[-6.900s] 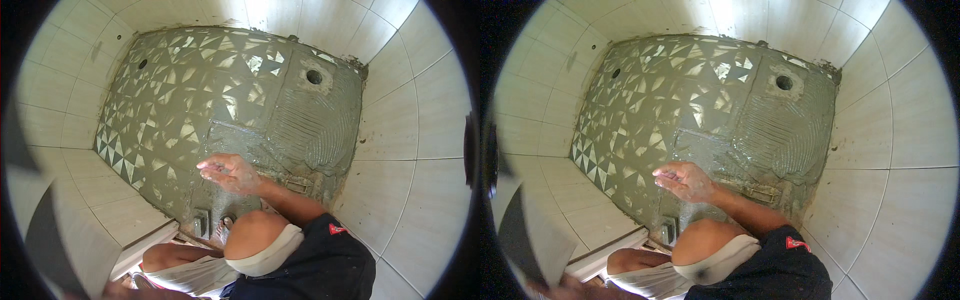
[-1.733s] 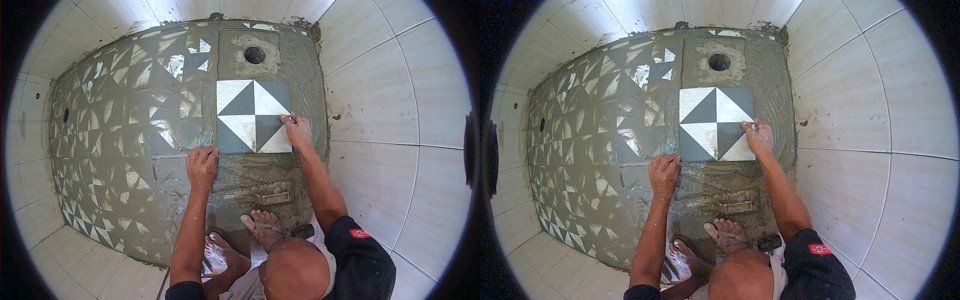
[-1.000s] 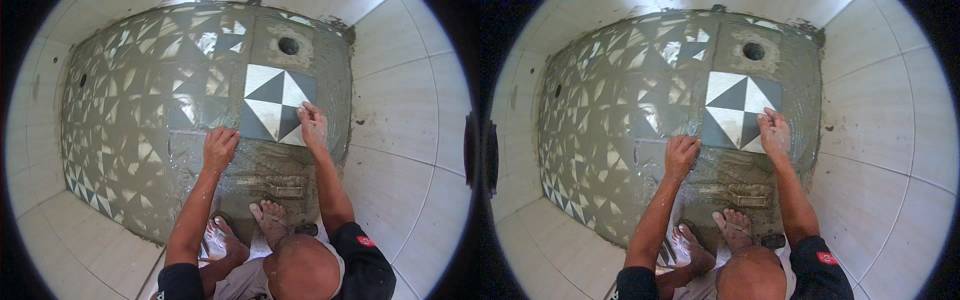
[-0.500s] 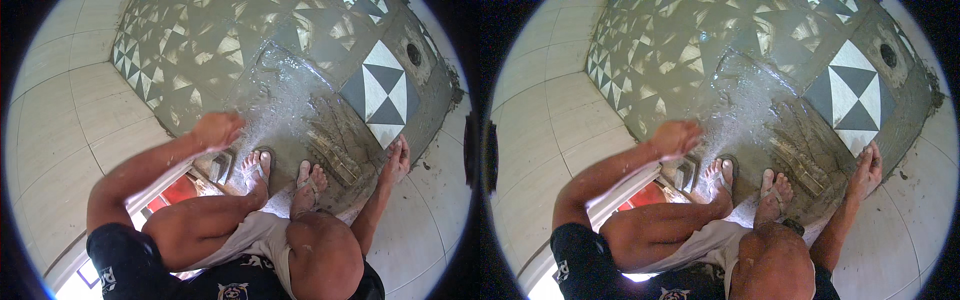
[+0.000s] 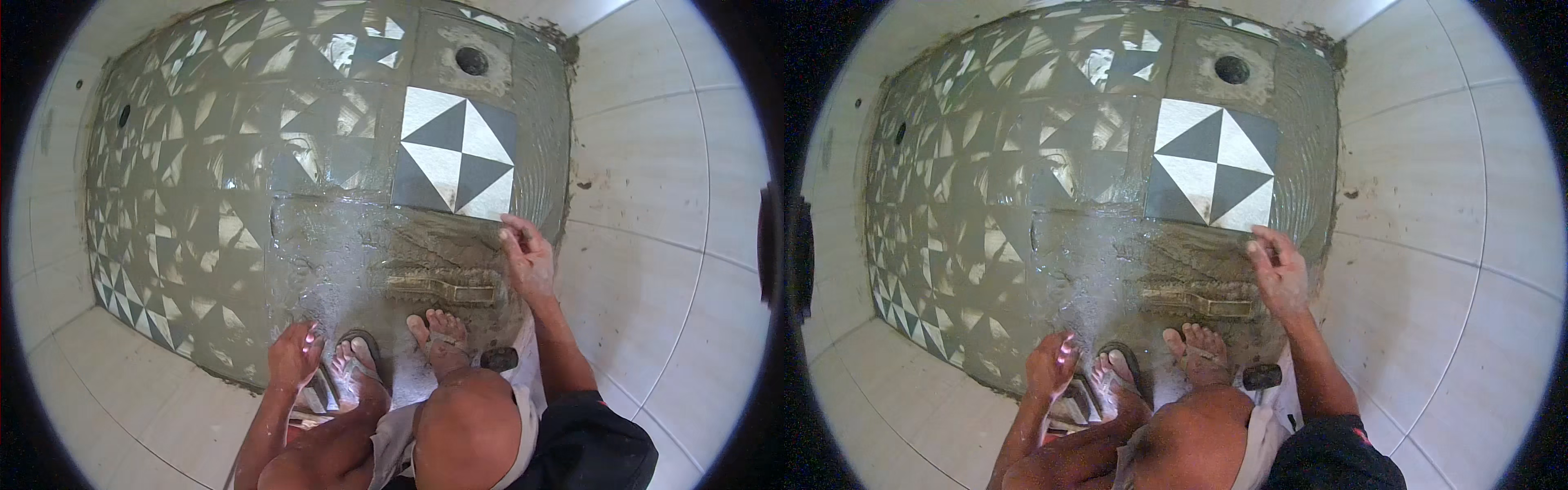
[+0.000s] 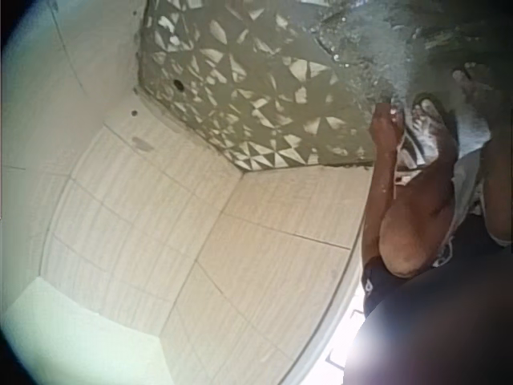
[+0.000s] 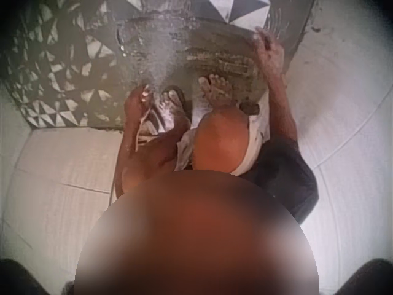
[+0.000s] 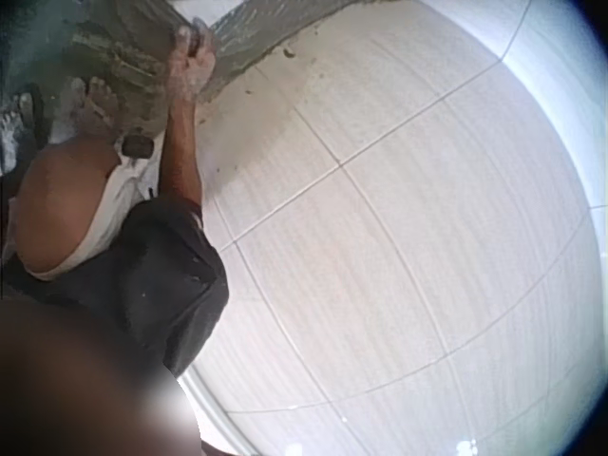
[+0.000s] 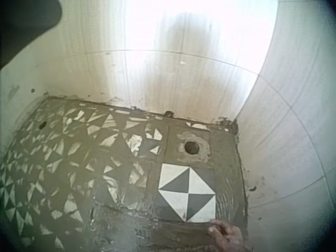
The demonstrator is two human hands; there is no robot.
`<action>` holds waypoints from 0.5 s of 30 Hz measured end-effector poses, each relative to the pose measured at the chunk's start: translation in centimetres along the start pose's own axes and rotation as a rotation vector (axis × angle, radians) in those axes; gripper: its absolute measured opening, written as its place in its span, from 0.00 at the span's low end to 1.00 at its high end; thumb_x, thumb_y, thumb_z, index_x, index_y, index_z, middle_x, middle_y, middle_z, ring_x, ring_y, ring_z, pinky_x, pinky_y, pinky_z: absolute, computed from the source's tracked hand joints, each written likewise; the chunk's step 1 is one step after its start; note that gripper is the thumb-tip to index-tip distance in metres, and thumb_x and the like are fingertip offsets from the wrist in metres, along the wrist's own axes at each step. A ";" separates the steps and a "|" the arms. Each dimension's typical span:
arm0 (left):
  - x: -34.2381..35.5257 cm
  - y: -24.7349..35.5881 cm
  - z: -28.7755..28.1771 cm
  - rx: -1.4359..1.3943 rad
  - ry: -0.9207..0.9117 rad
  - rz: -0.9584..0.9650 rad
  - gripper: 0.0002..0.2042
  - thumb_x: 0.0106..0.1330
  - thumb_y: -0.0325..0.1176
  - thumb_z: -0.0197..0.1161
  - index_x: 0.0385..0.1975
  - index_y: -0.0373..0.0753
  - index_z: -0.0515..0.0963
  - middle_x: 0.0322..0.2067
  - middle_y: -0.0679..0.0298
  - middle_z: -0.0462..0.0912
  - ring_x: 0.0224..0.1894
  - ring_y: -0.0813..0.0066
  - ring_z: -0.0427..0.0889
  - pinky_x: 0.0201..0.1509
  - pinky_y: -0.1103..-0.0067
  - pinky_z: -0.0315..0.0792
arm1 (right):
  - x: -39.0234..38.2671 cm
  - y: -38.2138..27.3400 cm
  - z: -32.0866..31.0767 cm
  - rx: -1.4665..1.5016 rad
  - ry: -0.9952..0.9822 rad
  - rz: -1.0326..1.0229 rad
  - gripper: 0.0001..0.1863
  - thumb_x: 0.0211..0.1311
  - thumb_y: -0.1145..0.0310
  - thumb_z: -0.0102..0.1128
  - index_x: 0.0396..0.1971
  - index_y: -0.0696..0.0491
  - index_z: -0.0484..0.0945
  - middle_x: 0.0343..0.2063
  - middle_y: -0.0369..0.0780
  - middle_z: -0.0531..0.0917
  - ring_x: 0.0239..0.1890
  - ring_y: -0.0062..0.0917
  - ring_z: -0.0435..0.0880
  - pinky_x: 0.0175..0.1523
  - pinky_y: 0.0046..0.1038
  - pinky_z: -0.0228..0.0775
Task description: Applying cement mixture and laying decorative tiles on a floor surface.
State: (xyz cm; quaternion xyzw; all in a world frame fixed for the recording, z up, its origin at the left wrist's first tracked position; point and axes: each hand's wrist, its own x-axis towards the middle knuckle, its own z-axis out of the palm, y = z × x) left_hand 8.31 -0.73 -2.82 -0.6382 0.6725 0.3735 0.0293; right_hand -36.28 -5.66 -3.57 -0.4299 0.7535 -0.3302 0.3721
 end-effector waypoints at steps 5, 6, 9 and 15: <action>9.7 4.7 -3.3 0.146 0.011 0.461 0.18 0.58 0.33 0.68 0.49 0.42 0.79 0.36 0.57 0.82 0.38 0.54 0.83 0.42 0.64 0.78 | -6.5 5.6 -4.9 -0.158 0.250 0.035 0.16 0.68 0.65 0.62 0.51 0.55 0.80 0.35 0.40 0.81 0.37 0.23 0.79 0.44 0.25 0.73; 10.7 6.2 -5.6 0.185 0.002 0.507 0.20 0.58 0.32 0.68 0.51 0.41 0.78 0.38 0.56 0.82 0.40 0.53 0.82 0.44 0.63 0.78 | -8.4 4.8 -5.9 -0.154 0.314 0.062 0.16 0.68 0.65 0.62 0.51 0.55 0.80 0.35 0.40 0.81 0.37 0.23 0.79 0.44 0.25 0.73; 16.5 9.7 -6.7 0.412 0.040 0.744 0.24 0.57 0.32 0.70 0.56 0.41 0.77 0.45 0.53 0.81 0.47 0.50 0.80 0.51 0.63 0.76 | -13.8 5.3 -6.7 -0.239 0.419 0.169 0.14 0.70 0.64 0.60 0.48 0.57 0.80 0.36 0.41 0.83 0.36 0.23 0.81 0.44 0.26 0.74; 25.6 18.0 -2.0 0.434 0.125 1.044 0.29 0.56 0.37 0.73 0.60 0.44 0.75 0.55 0.55 0.78 0.58 0.54 0.75 0.63 0.62 0.69 | -28.3 12.4 -5.5 -0.521 0.121 0.542 0.17 0.64 0.60 0.62 0.44 0.58 0.79 0.35 0.48 0.83 0.35 0.40 0.82 0.42 0.37 0.75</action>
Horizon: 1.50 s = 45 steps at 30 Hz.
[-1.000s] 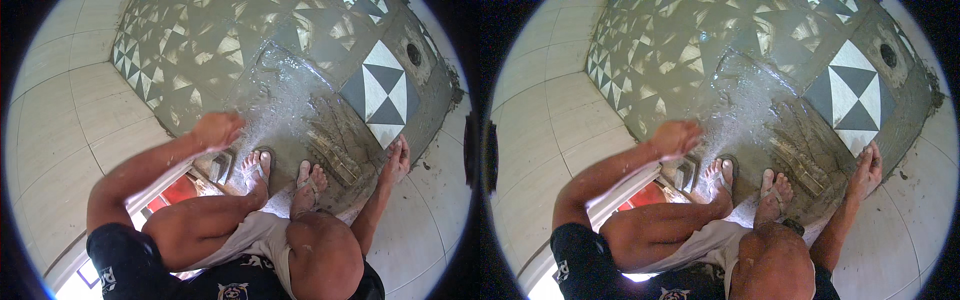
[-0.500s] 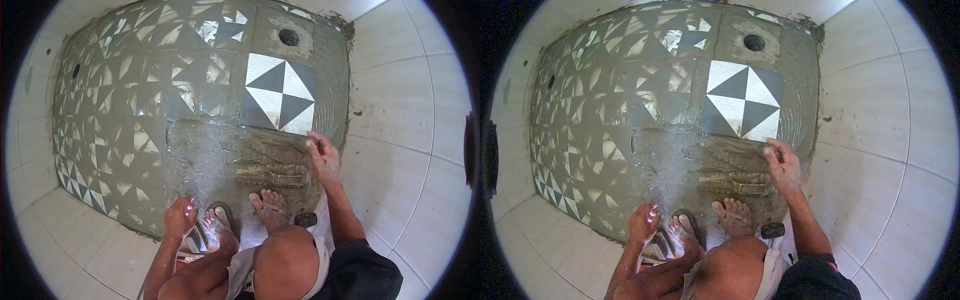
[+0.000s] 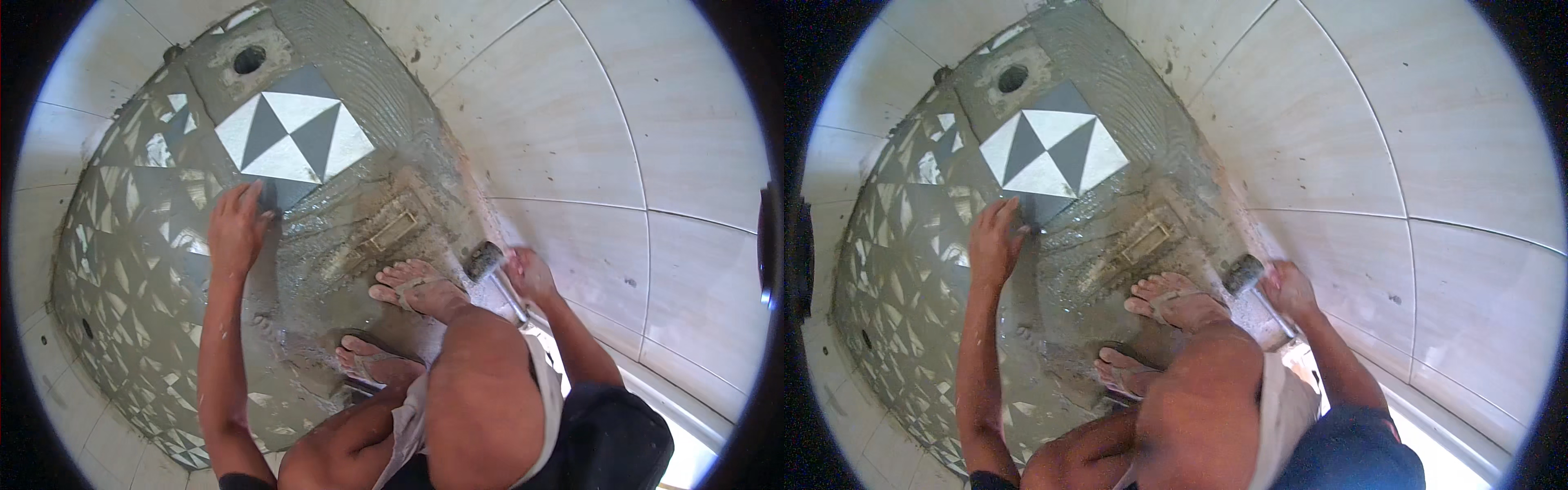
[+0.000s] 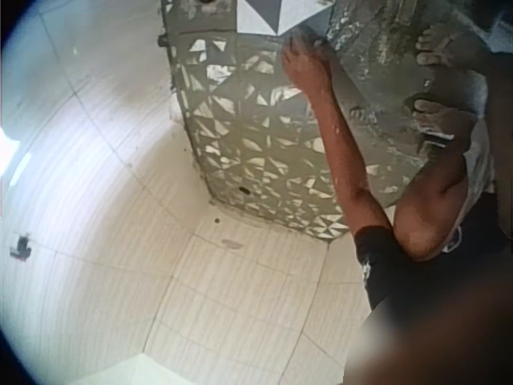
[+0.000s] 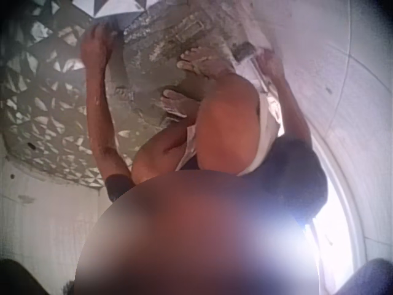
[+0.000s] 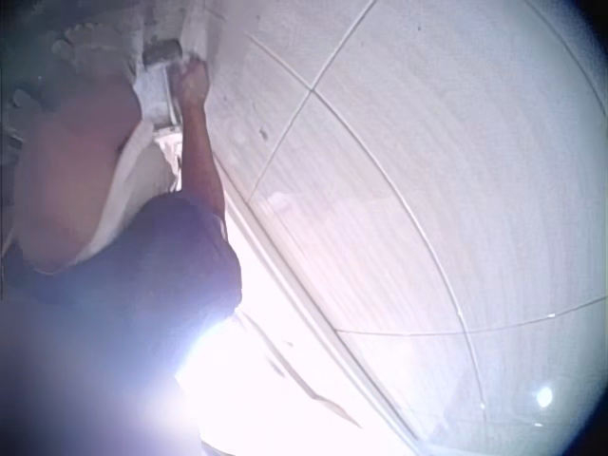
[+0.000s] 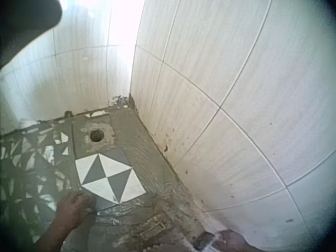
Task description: Applying cement mixture and laying decorative tiles on a floor surface.
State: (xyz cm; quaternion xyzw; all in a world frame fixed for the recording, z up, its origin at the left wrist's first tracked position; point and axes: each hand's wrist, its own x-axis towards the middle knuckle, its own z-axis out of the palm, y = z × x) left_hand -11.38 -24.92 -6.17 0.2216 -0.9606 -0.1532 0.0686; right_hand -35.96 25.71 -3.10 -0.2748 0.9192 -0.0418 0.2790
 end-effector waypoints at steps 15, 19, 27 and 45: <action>-3.1 0.5 4.3 0.054 -0.015 -0.193 0.29 0.54 0.41 0.73 0.59 0.48 0.77 0.63 0.58 0.71 0.66 0.57 0.68 0.71 0.57 0.60 | -6.9 4.3 7.5 0.215 0.034 0.181 0.16 0.65 0.57 0.61 0.40 0.55 0.77 0.26 0.44 0.79 0.31 0.39 0.81 0.38 0.39 0.73; -3.4 0.6 5.1 0.118 0.055 -0.167 0.26 0.56 0.39 0.72 0.58 0.47 0.78 0.63 0.61 0.73 0.65 0.58 0.70 0.71 0.58 0.60 | -2.6 -5.7 -0.8 0.366 0.132 0.021 0.16 0.69 0.57 0.59 0.40 0.56 0.77 0.23 0.44 0.79 0.26 0.39 0.79 0.37 0.36 0.73; -4.6 0.6 6.1 0.128 0.164 -0.167 0.20 0.59 0.37 0.68 0.52 0.45 0.80 0.58 0.65 0.79 0.62 0.63 0.73 0.71 0.59 0.61 | 13.6 -17.0 -0.6 0.448 0.176 -0.396 0.18 0.74 0.55 0.50 0.52 0.52 0.76 0.36 0.52 0.84 0.41 0.51 0.83 0.46 0.44 0.73; -5.8 0.3 7.1 0.122 0.269 -0.071 0.17 0.58 0.34 0.69 0.49 0.43 0.83 0.54 0.66 0.84 0.55 0.65 0.80 0.64 0.60 0.66 | 18.7 -20.9 1.6 0.430 -0.018 -0.505 0.20 0.76 0.51 0.44 0.55 0.47 0.76 0.37 0.54 0.84 0.42 0.56 0.82 0.47 0.51 0.72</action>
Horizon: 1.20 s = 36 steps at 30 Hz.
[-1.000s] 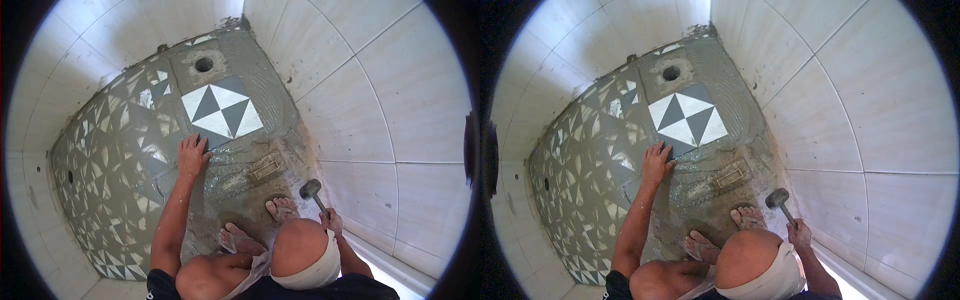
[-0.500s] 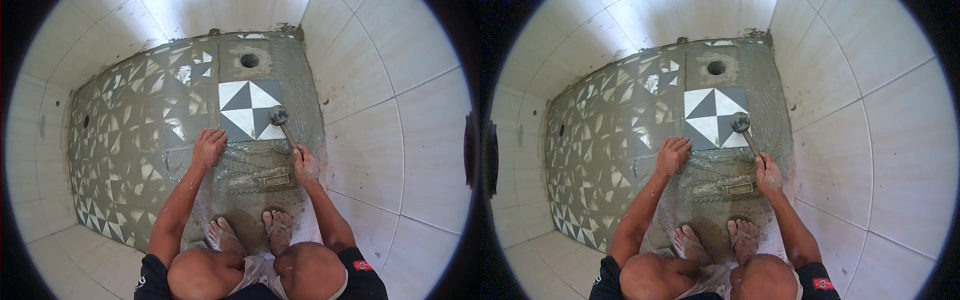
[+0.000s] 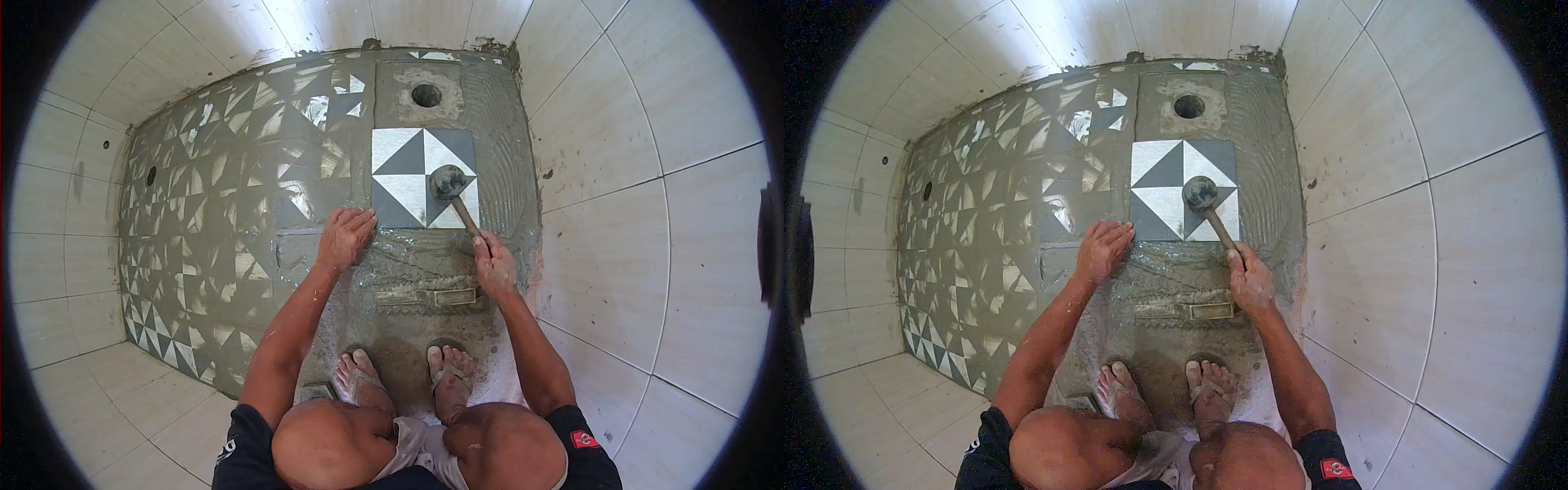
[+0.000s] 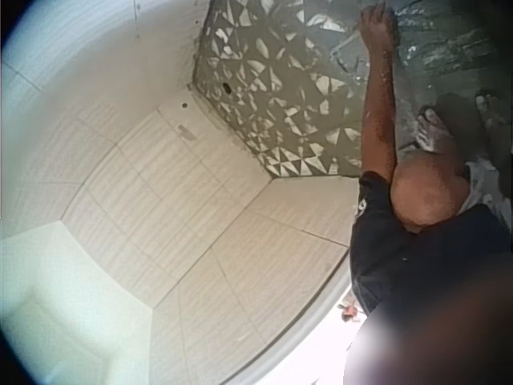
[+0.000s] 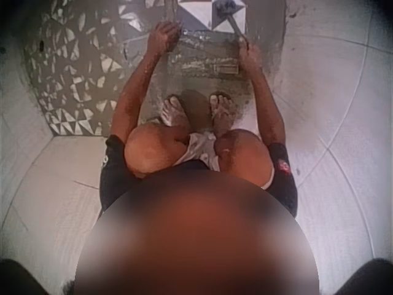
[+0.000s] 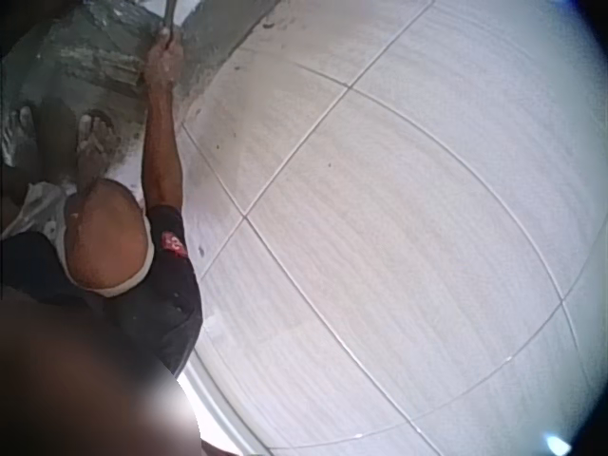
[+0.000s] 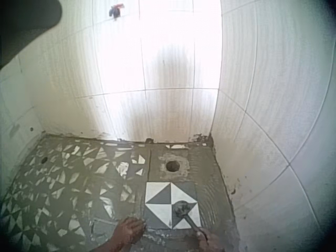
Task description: Applying cement mixture and laying decorative tiles on a floor surface.
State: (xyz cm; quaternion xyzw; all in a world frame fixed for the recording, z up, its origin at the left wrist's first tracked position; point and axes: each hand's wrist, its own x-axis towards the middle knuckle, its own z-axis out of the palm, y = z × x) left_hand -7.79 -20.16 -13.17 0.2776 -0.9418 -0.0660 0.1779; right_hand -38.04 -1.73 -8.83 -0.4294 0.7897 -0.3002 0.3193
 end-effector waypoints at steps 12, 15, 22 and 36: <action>0.2 0.3 -0.3 0.002 0.017 -0.004 0.16 0.60 0.34 0.65 0.48 0.41 0.83 0.53 0.65 0.84 0.55 0.66 0.80 0.65 0.66 0.67 | 0.9 -0.5 0.6 -0.068 0.031 -0.145 0.19 0.76 0.54 0.45 0.57 0.46 0.75 0.38 0.52 0.84 0.43 0.55 0.82 0.47 0.50 0.73; 0.3 0.5 -0.1 -0.008 0.000 -0.011 0.16 0.60 0.33 0.64 0.48 0.42 0.83 0.54 0.65 0.84 0.56 0.67 0.80 0.65 0.66 0.67 | 1.5 -0.5 0.4 -0.136 -0.024 -0.109 0.19 0.76 0.53 0.45 0.56 0.47 0.75 0.37 0.53 0.84 0.42 0.55 0.82 0.46 0.50 0.73; -0.2 0.3 0.3 -0.042 -0.032 -0.030 0.20 0.57 0.31 0.67 0.52 0.43 0.82 0.56 0.66 0.83 0.58 0.66 0.78 0.65 0.63 0.66 | 1.4 -0.1 0.6 -0.175 -0.030 -0.149 0.18 0.75 0.53 0.46 0.54 0.48 0.75 0.36 0.53 0.83 0.41 0.55 0.82 0.45 0.50 0.72; 0.0 0.2 0.6 -0.040 -0.021 -0.019 0.18 0.58 0.32 0.67 0.50 0.43 0.83 0.57 0.65 0.82 0.56 0.66 0.79 0.62 0.64 0.67 | 1.9 0.7 0.5 -0.198 -0.024 -0.085 0.20 0.75 0.51 0.46 0.53 0.48 0.76 0.34 0.53 0.83 0.41 0.55 0.82 0.45 0.49 0.73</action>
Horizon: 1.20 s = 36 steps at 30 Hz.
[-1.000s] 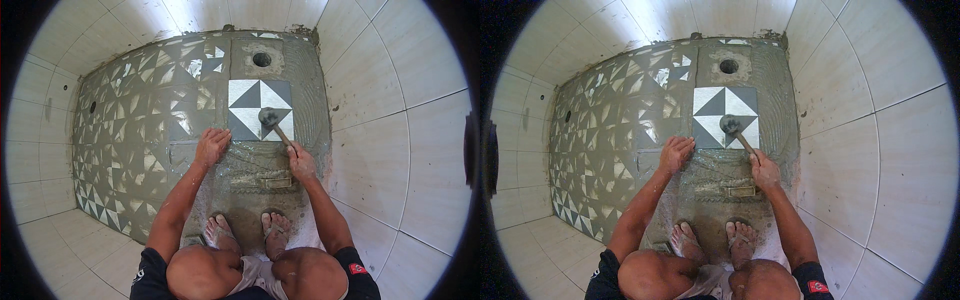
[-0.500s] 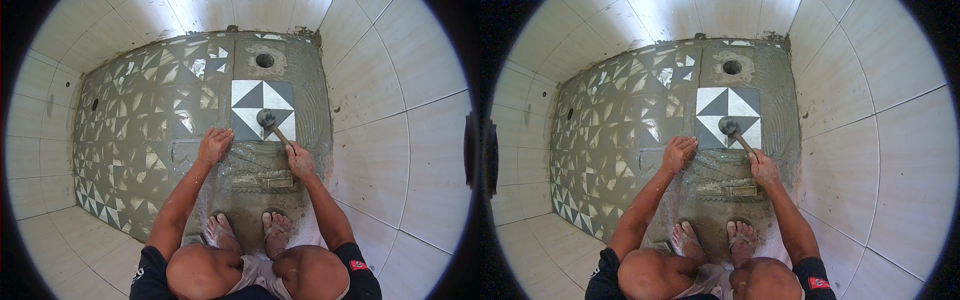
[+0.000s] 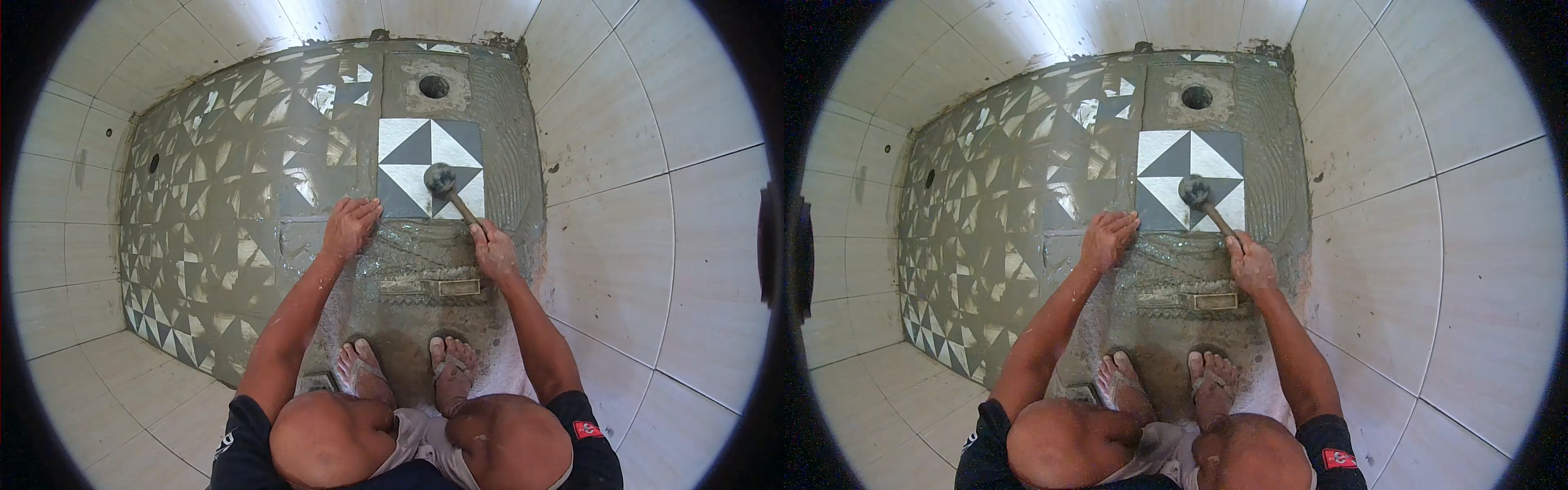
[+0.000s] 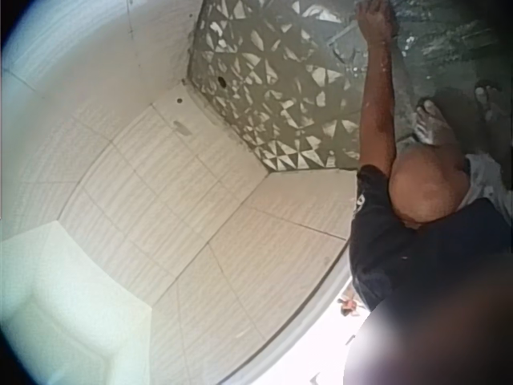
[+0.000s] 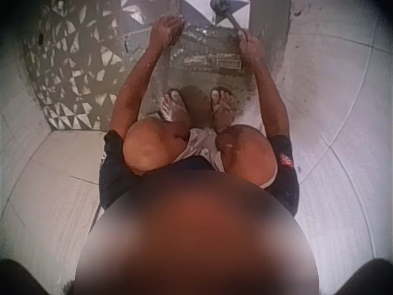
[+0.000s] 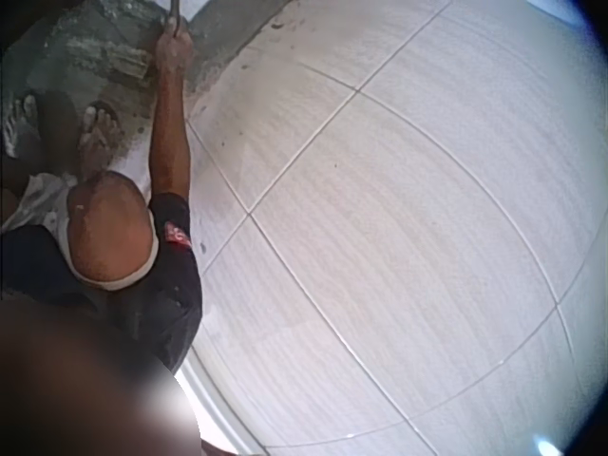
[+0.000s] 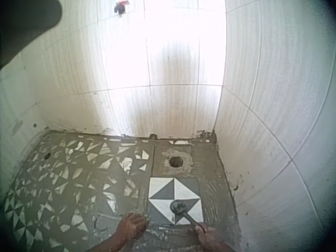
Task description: Applying cement mixture and laying decorative tiles on a floor surface.
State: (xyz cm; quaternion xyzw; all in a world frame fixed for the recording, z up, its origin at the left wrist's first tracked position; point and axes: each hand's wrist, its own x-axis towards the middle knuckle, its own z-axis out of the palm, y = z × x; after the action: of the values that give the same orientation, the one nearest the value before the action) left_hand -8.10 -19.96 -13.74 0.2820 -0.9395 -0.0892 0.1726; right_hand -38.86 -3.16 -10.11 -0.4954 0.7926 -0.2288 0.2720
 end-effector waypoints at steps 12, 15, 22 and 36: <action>-0.5 0.0 -0.4 -0.021 0.020 -0.026 0.19 0.57 0.32 0.68 0.50 0.44 0.83 0.56 0.68 0.83 0.56 0.67 0.80 0.62 0.65 0.67 | -0.6 -1.3 -0.2 0.129 0.038 0.030 0.20 0.75 0.50 0.46 0.52 0.48 0.76 0.34 0.53 0.83 0.40 0.55 0.82 0.45 0.50 0.72; 0.2 0.6 -0.1 0.002 0.015 -0.021 0.19 0.56 0.32 0.68 0.50 0.44 0.82 0.56 0.68 0.83 0.56 0.67 0.80 0.62 0.65 0.67 | -0.1 0.6 0.2 -0.001 -0.002 0.031 0.20 0.75 0.51 0.46 0.53 0.48 0.76 0.34 0.54 0.83 0.41 0.55 0.82 0.45 0.50 0.72; -0.3 -0.1 -0.1 0.003 0.011 -0.038 0.20 0.56 0.32 0.68 0.50 0.45 0.83 0.56 0.68 0.83 0.56 0.67 0.79 0.62 0.65 0.67 | -0.7 -0.9 -0.3 0.086 0.035 -0.013 0.20 0.75 0.51 0.46 0.53 0.49 0.76 0.34 0.53 0.84 0.41 0.55 0.82 0.45 0.50 0.73; -0.2 -0.1 -0.3 -0.011 0.037 -0.050 0.18 0.56 0.33 0.69 0.49 0.45 0.84 0.54 0.69 0.84 0.55 0.67 0.79 0.61 0.66 0.68 | 0.2 -2.6 -0.3 0.135 0.028 -0.014 0.20 0.74 0.51 0.47 0.50 0.50 0.78 0.35 0.54 0.84 0.41 0.56 0.82 0.45 0.50 0.72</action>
State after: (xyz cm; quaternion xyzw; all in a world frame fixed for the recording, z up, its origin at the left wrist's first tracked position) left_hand -7.80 -19.93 -13.53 0.3059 -0.9284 -0.0935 0.1891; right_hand -37.44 -4.35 -8.31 -0.4783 0.7755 -0.2905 0.2923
